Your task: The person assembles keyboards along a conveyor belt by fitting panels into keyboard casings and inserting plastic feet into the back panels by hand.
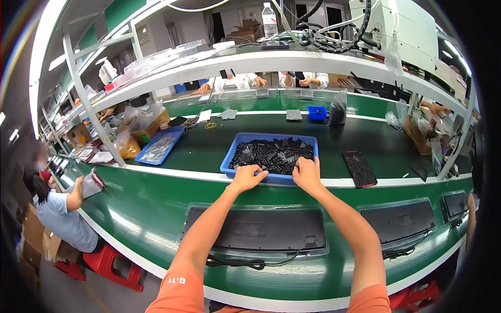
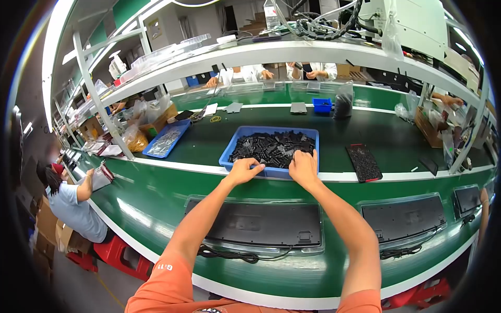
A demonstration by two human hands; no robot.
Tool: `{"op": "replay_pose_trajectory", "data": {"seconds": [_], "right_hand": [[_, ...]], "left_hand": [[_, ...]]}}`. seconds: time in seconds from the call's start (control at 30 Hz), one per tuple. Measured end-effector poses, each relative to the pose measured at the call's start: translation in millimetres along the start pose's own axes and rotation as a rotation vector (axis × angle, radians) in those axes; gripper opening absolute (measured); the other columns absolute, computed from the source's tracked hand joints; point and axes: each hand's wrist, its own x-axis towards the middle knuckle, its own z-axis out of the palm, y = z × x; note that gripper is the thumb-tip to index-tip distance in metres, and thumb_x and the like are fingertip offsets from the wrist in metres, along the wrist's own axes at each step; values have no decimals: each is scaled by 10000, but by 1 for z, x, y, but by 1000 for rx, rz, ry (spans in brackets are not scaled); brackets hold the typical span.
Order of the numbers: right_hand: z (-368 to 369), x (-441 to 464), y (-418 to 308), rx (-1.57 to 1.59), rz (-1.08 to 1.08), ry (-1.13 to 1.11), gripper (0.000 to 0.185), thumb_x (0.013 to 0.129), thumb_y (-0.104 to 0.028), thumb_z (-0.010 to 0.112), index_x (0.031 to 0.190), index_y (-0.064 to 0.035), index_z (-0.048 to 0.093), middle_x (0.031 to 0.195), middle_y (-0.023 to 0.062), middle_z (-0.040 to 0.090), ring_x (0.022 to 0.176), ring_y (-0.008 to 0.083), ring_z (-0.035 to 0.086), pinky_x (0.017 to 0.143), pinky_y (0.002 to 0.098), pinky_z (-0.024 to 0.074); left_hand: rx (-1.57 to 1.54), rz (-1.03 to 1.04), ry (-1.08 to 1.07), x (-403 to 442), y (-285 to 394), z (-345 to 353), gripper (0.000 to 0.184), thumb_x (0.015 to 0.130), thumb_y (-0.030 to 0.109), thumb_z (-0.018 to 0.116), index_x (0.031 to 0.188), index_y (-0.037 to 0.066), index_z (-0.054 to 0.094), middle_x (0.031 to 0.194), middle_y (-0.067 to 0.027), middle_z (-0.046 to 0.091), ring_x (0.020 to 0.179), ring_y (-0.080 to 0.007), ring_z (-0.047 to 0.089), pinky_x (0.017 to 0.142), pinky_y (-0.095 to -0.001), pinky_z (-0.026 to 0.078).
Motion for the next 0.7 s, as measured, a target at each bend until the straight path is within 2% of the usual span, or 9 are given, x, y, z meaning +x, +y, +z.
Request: {"op": "replay_pose_trajectory", "data": {"seconds": [0.03, 0.07, 0.13, 0.17, 0.3, 0.4, 0.47, 0.63, 0.7], "right_hand": [[-10, -9, -2, 48, -82, 3, 86, 785, -86, 619, 852, -48, 658, 781, 108, 653, 793, 339, 616, 887, 531, 437], [-20, -20, -3, 95, -158, 2, 72, 786, -71, 624, 850, -52, 649, 781, 97, 647, 781, 322, 610, 883, 514, 448], [-44, -52, 0, 183, -290, -8, 64, 786, -42, 635, 847, -60, 630, 781, 75, 635, 758, 286, 598, 876, 481, 470], [-58, -70, 3, 170, -260, -30, 64, 786, -42, 635, 847, -60, 630, 781, 75, 635, 758, 286, 598, 876, 481, 470], [-118, -119, 11, 292, -541, -218, 116, 769, -32, 667, 878, -48, 630, 829, 69, 621, 737, 265, 579, 764, 383, 515], [-156, -155, 18, 234, -533, -283, 114, 770, -31, 662, 878, -45, 629, 850, 76, 609, 731, 262, 576, 701, 357, 509], [-175, -173, 19, 192, -553, -322, 113, 770, -30, 658, 878, -42, 627, 871, 82, 596, 726, 259, 572, 638, 330, 503], [-192, -200, 16, -81, -546, -394, 91, 758, -43, 656, 843, -43, 624, 872, 98, 560, 700, 259, 564, 580, 328, 481], [-194, -207, 13, -97, -542, -390, 89, 751, -43, 654, 834, -40, 622, 858, 102, 552, 690, 262, 561, 570, 330, 478]], "left_hand": [[-26, -6, 23, 1, -2, 2, 392, 868, 453, 692, 826, 66, 735, 721, -85, 695, 643, -246, 632, 660, -361, 513], [-37, -8, 7, 2, -4, 4, 392, 868, 453, 692, 826, 66, 735, 721, -85, 695, 643, -246, 632, 660, -361, 513], [-83, 65, 104, 4, -9, 10, 338, 845, 403, 734, 798, 68, 725, 739, -81, 702, 646, -220, 627, 631, -348, 514], [-94, 62, 104, 4, -10, 12, 308, 830, 372, 755, 799, 67, 725, 749, -76, 704, 650, -212, 626, 636, -343, 515], [-371, 70, 148, 2, -8, 13, 194, 824, 211, 791, 832, 31, 718, 787, -59, 705, 675, -170, 613, 653, -308, 508], [-451, -46, 134, 4, -5, 11, 184, 847, 175, 775, 808, 14, 696, 794, -59, 700, 706, -138, 601, 656, -270, 497], [-601, -129, 248, 6, -7, 9, 235, 870, 178, 761, 729, 23, 655, 784, -53, 683, 706, -110, 580, 642, -241, 479], [-802, -35, 391, -4, 1, -6, 297, 894, 177, 740, 669, 31, 613, 759, -44, 661, 671, -94, 555, 619, -230, 458], [-720, -53, 342, -18, 4, -17, 296, 898, 172, 736, 670, 31, 610, 764, -43, 664, 665, -94, 554, 615, -226, 461]]}}
